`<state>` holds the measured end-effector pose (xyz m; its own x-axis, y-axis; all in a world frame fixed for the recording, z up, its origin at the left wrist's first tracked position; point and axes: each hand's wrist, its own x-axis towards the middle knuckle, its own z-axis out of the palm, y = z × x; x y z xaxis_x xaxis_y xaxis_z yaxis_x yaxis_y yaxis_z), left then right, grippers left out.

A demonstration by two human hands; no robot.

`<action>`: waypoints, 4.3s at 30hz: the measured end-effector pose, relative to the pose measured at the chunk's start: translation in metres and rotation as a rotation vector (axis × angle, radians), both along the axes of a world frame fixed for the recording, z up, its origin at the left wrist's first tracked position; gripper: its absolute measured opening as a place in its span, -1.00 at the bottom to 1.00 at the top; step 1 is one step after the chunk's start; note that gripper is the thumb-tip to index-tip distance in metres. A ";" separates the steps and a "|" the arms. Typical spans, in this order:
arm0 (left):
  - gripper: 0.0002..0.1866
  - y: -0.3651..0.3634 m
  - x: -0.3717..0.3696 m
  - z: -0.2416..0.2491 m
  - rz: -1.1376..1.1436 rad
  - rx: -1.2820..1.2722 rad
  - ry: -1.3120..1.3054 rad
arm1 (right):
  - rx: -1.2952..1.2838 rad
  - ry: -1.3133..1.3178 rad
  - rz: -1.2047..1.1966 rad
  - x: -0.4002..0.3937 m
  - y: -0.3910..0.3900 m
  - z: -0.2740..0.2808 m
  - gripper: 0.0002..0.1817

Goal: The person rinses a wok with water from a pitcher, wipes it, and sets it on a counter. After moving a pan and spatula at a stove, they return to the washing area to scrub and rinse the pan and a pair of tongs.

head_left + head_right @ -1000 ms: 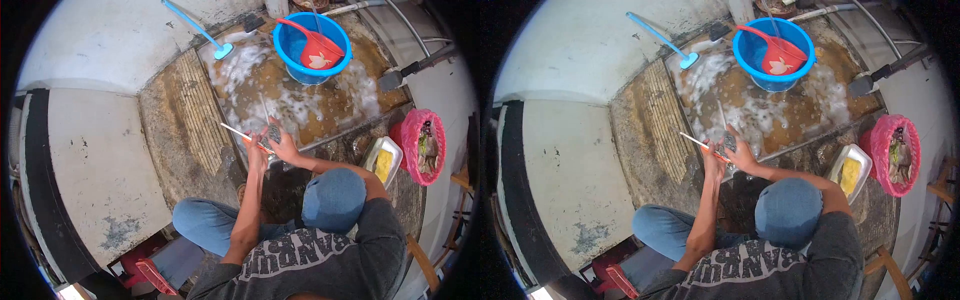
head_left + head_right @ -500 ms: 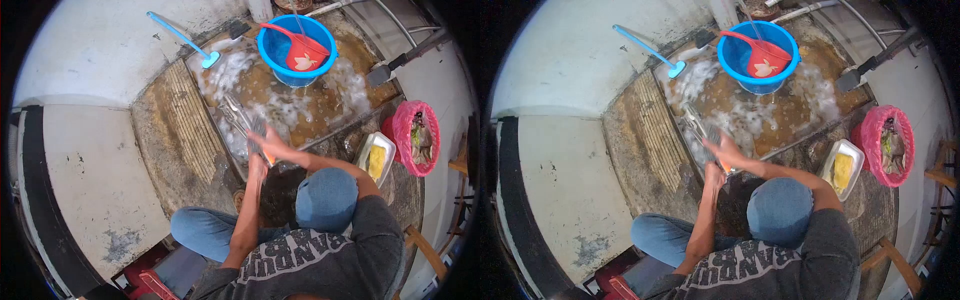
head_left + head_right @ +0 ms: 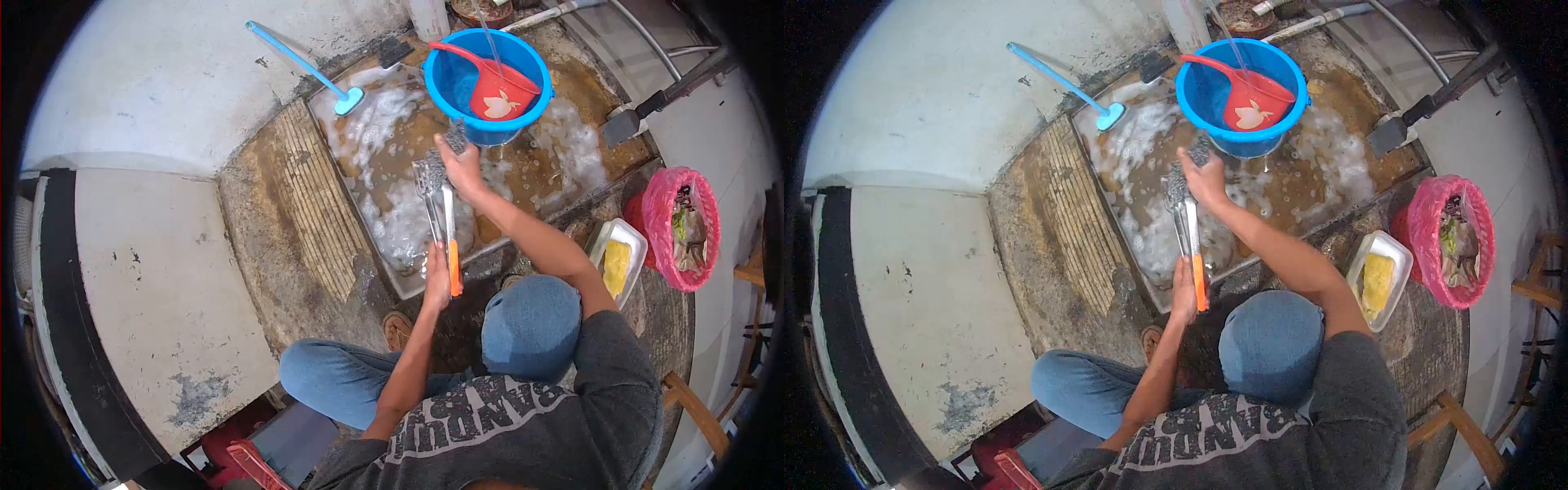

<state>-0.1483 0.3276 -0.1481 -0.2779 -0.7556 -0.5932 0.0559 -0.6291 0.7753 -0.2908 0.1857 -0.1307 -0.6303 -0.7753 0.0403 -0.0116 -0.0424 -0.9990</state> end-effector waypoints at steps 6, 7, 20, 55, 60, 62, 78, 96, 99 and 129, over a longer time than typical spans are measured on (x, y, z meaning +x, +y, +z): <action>-0.59 -0.010 0.012 0.014 0.008 0.061 -0.041 | 0.059 -0.783 0.028 -0.013 0.008 0.006 -0.78; -0.58 -0.013 0.017 0.016 -0.021 0.063 0.000 | 0.056 -0.601 0.074 -0.020 0.005 -0.006 -0.80; -0.41 -0.006 0.050 -0.018 0.038 0.302 0.471 | 0.143 0.049 0.150 -0.018 -0.006 -0.046 -0.69; -0.63 0.016 0.020 -0.052 -0.242 -1.130 -0.897 | 0.305 -0.084 0.321 0.044 0.014 -0.008 -0.59; -0.57 0.007 0.022 -0.006 -0.193 -0.540 -0.703 | 0.195 -0.045 0.337 0.068 0.042 -0.032 -0.49; -0.59 0.015 0.028 -0.013 -0.238 -0.659 -0.772 | 0.289 -0.121 0.221 0.056 0.012 -0.036 -0.56; -0.67 0.008 0.030 -0.012 -0.305 -0.606 -0.678 | -0.011 0.371 0.125 0.006 -0.015 0.012 -0.72; -0.44 -0.031 0.035 -0.015 0.241 -0.097 -0.107 | 0.373 0.539 -0.119 -0.126 0.203 0.096 -0.40; -0.45 -0.044 0.040 -0.013 0.195 -0.009 -0.021 | 0.447 0.729 -0.258 -0.160 0.283 0.099 -0.42; -0.54 -0.042 0.031 -0.019 0.193 0.016 0.004 | 0.927 0.942 0.510 -0.168 0.326 0.052 -0.82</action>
<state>-0.1170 0.2853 -0.1672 -0.1310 -0.7853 -0.6051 0.1792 -0.6191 0.7646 -0.4587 0.5119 -0.0782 -0.3008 -0.8834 -0.3593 -0.8619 0.4131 -0.2940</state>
